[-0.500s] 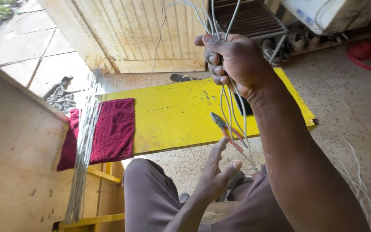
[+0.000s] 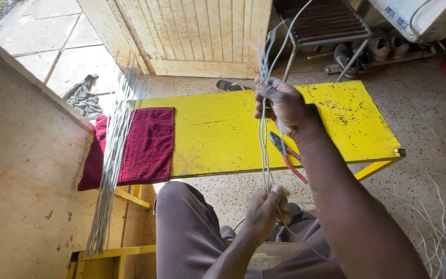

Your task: The person sits on the floor in front of a yellow table and straightens a bundle of thin white wires by hand. They pull the wires taut to remove kinks and then use pliers to cut the wires into shorter lengths, placing the cut pieces on the table.

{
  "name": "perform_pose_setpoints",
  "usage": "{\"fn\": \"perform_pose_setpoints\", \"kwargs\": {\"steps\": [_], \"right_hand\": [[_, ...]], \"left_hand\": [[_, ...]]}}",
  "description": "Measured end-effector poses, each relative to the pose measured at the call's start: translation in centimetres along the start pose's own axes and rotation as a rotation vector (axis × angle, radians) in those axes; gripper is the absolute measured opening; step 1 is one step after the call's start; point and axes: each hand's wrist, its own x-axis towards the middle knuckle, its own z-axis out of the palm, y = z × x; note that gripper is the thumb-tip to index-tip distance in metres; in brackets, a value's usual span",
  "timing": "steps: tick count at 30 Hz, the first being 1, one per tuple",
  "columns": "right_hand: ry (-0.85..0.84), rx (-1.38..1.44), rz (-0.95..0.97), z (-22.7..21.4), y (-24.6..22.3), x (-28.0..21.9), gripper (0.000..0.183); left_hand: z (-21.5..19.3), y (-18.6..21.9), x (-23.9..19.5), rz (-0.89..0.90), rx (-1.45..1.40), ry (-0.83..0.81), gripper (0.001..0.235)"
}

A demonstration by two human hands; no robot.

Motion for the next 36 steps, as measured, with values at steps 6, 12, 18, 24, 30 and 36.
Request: {"fn": "perform_pose_setpoints", "kwargs": {"steps": [6, 12, 18, 24, 30, 36], "right_hand": [[0.084, -0.002, 0.107, -2.5, 5.3, 3.4, 0.010], [0.126, -0.442, 0.142, -2.5, 7.7, -2.4, 0.066], [0.159, -0.491, 0.190, -2.4, 9.5, -9.2, 0.064], [0.181, -0.541, 0.289, -5.2, 15.4, -11.8, 0.053], [0.189, -0.681, 0.146, -6.8, 18.1, -12.3, 0.035], [0.178, -0.685, 0.117, -5.3, 16.1, -13.5, 0.040]], "left_hand": [[1.4, 2.3, 1.2, -0.176, 0.197, 0.117, 0.030], [-0.1, -0.5, 2.0, -0.256, -0.037, 0.021, 0.021], [-1.0, -3.3, 0.3, -0.338, 0.004, -0.041, 0.021], [-1.3, -1.5, -0.2, -0.490, 0.203, -0.063, 0.066], [-6.3, -1.5, 5.8, -0.232, 0.398, 0.319, 0.054], [-6.7, 4.2, 14.9, -0.052, 0.525, 0.419, 0.070]]}}
